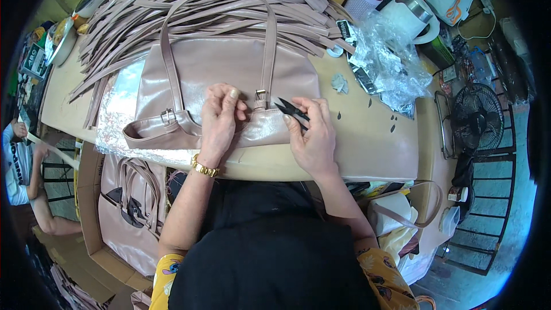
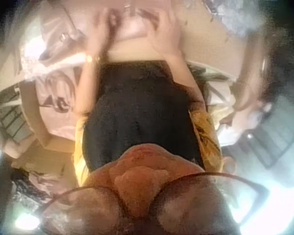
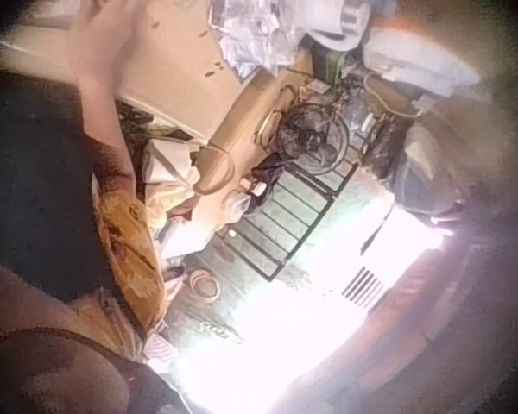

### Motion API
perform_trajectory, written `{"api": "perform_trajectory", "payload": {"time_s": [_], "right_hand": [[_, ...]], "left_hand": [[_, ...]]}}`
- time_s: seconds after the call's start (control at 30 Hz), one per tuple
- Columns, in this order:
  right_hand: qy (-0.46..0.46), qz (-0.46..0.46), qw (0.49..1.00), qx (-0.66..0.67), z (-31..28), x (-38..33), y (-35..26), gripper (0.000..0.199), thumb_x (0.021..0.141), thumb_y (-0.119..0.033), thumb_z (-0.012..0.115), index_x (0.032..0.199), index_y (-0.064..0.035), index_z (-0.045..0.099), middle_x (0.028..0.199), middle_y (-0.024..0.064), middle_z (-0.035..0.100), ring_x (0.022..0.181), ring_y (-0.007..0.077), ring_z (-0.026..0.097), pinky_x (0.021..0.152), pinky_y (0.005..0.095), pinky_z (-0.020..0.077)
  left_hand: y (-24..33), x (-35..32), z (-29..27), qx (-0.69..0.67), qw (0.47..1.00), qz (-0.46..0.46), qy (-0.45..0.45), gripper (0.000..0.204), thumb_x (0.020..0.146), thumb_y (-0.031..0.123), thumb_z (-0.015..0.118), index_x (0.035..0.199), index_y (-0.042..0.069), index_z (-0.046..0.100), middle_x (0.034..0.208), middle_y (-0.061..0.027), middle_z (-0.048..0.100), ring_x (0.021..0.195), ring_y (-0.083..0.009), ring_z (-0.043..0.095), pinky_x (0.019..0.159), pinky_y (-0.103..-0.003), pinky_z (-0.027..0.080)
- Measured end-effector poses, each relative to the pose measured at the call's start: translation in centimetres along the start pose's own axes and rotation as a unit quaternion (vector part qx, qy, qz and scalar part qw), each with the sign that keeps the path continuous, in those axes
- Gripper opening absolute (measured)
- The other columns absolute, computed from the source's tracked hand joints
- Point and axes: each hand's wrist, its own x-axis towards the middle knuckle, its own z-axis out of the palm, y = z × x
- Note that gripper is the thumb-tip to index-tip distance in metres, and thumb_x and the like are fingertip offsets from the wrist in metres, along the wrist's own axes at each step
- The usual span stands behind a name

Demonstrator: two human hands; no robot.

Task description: The person uses a small black tool to trim excess material from the handles of a beige handbag. They then wipe the bag with a cloth, attach a brand tag to the handle, and adjust the bag's position on the table.

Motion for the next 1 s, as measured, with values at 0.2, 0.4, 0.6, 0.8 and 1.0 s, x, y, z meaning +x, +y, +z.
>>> {"api": "perform_trajectory", "payload": {"time_s": [0.2,0.4,0.6,0.8,1.0], "right_hand": [[-0.018,0.017,1.0,0.002,0.2,-0.2,0.9,0.03,0.083,-0.01,0.073,0.111,-0.0059,0.06,0.104,0.0108,0.057,0.091,0.0305,0.065,0.074,0.0403,0.0532],[-0.028,-0.027,0.998,-0.039,0.1,-0.5,0.0,0.031,0.076,-0.008,0.076,0.104,-0.0089,0.064,0.1,0.0081,0.057,0.091,0.0287,0.061,0.074,0.0392,0.0511],[-0.038,-0.119,0.987,-0.1,0.1,-0.1,-0.7,0.031,0.074,-0.01,0.077,0.102,-0.011,0.065,0.094,0.0064,0.057,0.084,0.0272,0.062,0.071,0.0391,0.0504],[-0.043,-0.093,0.989,-0.104,0.2,0.3,-1.2,0.031,0.074,-0.01,0.078,0.102,-0.0097,0.065,0.092,0.0072,0.056,0.083,0.028,0.061,0.073,0.04,0.0498],[-0.029,0.0,0.997,-0.068,0.1,0.0,-1.3,0.033,0.075,-0.012,0.08,0.105,-0.0059,0.068,0.093,0.0099,0.057,0.083,0.0295,0.061,0.076,0.0411,0.049]], "left_hand": [[3.3,-3.6,0.5,0.31,0.948,0.077,-0.005,0.031,0.076,0.015,0.083,0.099,-0.001,0.071,0.11,-0.0114,0.058,0.083,-0.0187,0.061,0.072,-0.033,0.053],[0.8,-2.1,0.0,0.299,0.948,0.111,0.015,0.011,0.081,0.007,0.075,0.08,-0.003,0.071,0.096,-0.0106,0.067,0.077,-0.0231,0.063,0.071,-0.033,0.051],[-0.7,-1.8,-1.3,0.146,0.989,0.033,-0.015,0.008,0.096,0.007,0.063,0.09,0.001,0.062,0.094,-0.0042,0.059,0.073,-0.0081,0.06,0.063,-0.024,0.049],[-1.1,-2.1,-2.8,-0.135,0.988,0.072,-0.019,0.02,0.1,0.01,0.055,0.083,0.0,0.057,0.097,-0.0079,0.056,0.066,-0.0076,0.057,0.055,-0.022,0.046],[-2.1,-2.2,-4.7,-0.259,0.955,0.081,-0.115,0.017,0.099,0.017,0.055,0.096,0.001,0.056,0.086,-0.0074,0.057,0.068,-0.0088,0.054,0.059,-0.021,0.045]]}}
